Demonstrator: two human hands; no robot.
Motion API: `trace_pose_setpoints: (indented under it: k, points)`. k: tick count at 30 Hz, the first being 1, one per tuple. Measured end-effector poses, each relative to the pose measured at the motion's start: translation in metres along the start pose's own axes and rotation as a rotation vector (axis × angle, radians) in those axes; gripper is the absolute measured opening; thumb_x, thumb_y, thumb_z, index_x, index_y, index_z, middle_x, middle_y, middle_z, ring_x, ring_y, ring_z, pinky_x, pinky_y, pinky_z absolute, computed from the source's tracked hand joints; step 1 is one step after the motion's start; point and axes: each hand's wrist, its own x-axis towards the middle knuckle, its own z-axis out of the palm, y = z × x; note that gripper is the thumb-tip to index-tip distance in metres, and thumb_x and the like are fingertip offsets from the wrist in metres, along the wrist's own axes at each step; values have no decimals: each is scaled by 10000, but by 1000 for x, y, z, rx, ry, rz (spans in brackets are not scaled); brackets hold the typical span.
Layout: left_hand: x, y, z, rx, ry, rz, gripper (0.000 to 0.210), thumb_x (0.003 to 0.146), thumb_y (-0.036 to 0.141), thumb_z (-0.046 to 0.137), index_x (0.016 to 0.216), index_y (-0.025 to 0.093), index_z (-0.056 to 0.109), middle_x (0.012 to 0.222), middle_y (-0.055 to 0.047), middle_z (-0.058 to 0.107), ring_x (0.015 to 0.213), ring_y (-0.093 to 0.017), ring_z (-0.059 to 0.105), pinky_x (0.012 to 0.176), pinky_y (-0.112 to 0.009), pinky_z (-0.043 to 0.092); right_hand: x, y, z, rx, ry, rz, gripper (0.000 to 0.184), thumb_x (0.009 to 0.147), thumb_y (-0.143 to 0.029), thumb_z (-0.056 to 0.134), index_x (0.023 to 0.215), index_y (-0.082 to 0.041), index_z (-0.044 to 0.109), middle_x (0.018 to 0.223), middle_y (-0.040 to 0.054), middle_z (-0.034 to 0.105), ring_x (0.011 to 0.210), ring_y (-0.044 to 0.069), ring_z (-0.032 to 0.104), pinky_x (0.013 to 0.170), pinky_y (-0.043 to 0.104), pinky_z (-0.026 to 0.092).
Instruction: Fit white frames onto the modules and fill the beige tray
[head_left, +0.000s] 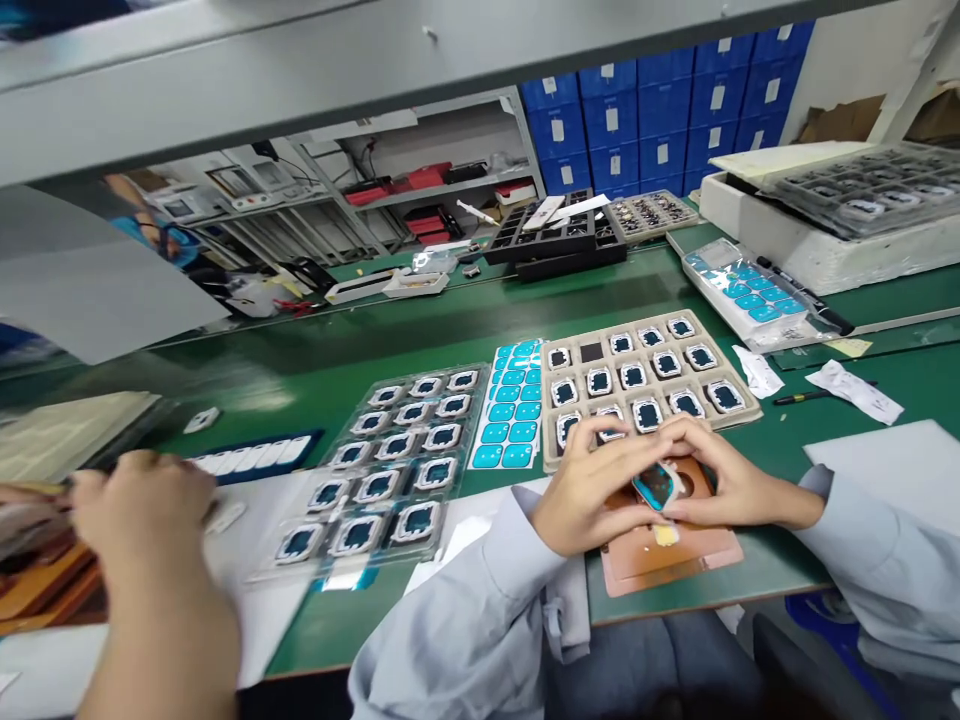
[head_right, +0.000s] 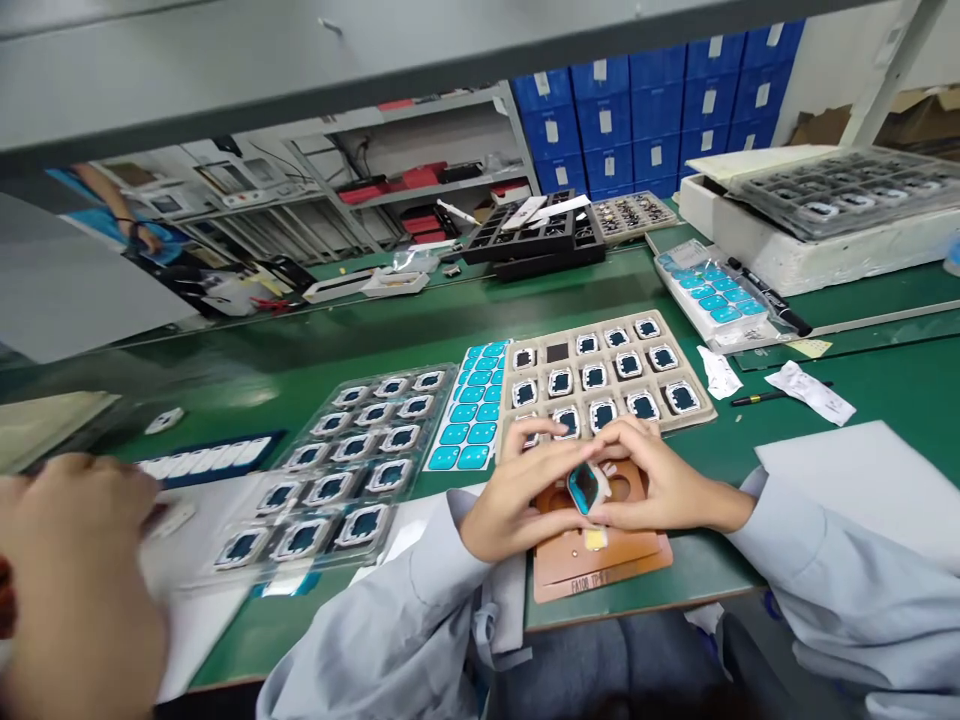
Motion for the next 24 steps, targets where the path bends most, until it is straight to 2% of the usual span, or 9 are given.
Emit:
trace_pose_setpoints:
  k: [3, 6, 8, 11, 13, 15, 17, 21, 24]
  points:
    - [2, -1, -3, 0, 9, 103, 570, 927, 399, 630, 1453, 290, 438, 1104, -61, 729, 1037, -215, 592, 893, -368, 480, 0, 0, -2, -53, -5, -34, 423, 913, -488, 665, 1234, -257, 517, 1135, 79, 583, 1082, 242, 579, 934, 392, 489]
    - [0, -7, -5, 8, 91, 61, 511, 928, 395, 632, 1402, 264, 496, 1162, -93, 694, 1021, -202, 634, 859, -349, 533, 1, 7, -7, -85, 116, 1, 356, 953, -460, 622, 1260, -289, 561, 1184, 72, 600, 1127, 246, 580, 951, 386, 484]
    - [-5, -20, -9, 74, 174, -99, 445, 916, 399, 651, 1324, 238, 572, 1159, -103, 676, 1050, -206, 648, 889, -358, 551, 3, 18, -12, -129, 257, 44, 248, 971, -427, 597, 1180, -295, 613, 1136, 53, 640, 1094, 246, 598, 935, 390, 485]
    - [-7, -52, -16, 193, 246, -439, 259, 889, 379, 681, 1078, 203, 702, 1114, -98, 666, 1046, -206, 660, 865, -340, 580, 8, 32, -19, -200, 408, 48, 142, 968, -378, 591, 1025, -258, 641, 997, 43, 688, 968, 240, 634, 846, 381, 510]
    - [0, -79, -18, 259, 182, -628, 179, 849, 352, 716, 942, 201, 733, 1064, -83, 669, 995, -199, 673, 810, -317, 595, 10, 38, -22, -253, 439, 27, 116, 962, -343, 585, 968, -241, 638, 932, 43, 696, 909, 235, 639, 799, 372, 519]
    - [14, -104, -15, 296, 112, -709, 157, 818, 329, 742, 906, 199, 744, 1024, -80, 672, 990, -214, 675, 840, -343, 596, 11, 41, -25, -294, 438, 18, 107, 956, -321, 575, 937, -238, 639, 898, 42, 697, 893, 234, 634, 791, 371, 521]
    - [29, -122, -7, 326, 52, -753, 177, 841, 326, 714, 947, 188, 747, 1064, -98, 669, 1053, -240, 664, 943, -392, 567, 12, 43, -26, -303, 424, 17, 110, 948, -314, 569, 910, -240, 641, 872, 39, 694, 882, 234, 628, 785, 371, 522]
    - [48, -131, 14, 358, -172, -835, 341, 937, 363, 571, 1186, 160, 687, 1332, -158, 608, 1299, -313, 549, 1153, -504, 394, 10, 42, -27, -300, 398, 9, 115, 938, -307, 562, 901, -238, 645, 849, 47, 687, 861, 240, 621, 762, 375, 522]
    - [48, -125, 19, 339, -371, -861, 571, 971, 488, 472, 1458, 191, 464, 1541, -143, 441, 1501, -358, 280, 1226, -612, 175, 9, 42, -28, -296, 381, 6, 124, 942, -299, 554, 900, -232, 650, 837, 52, 679, 839, 236, 618, 749, 370, 518]
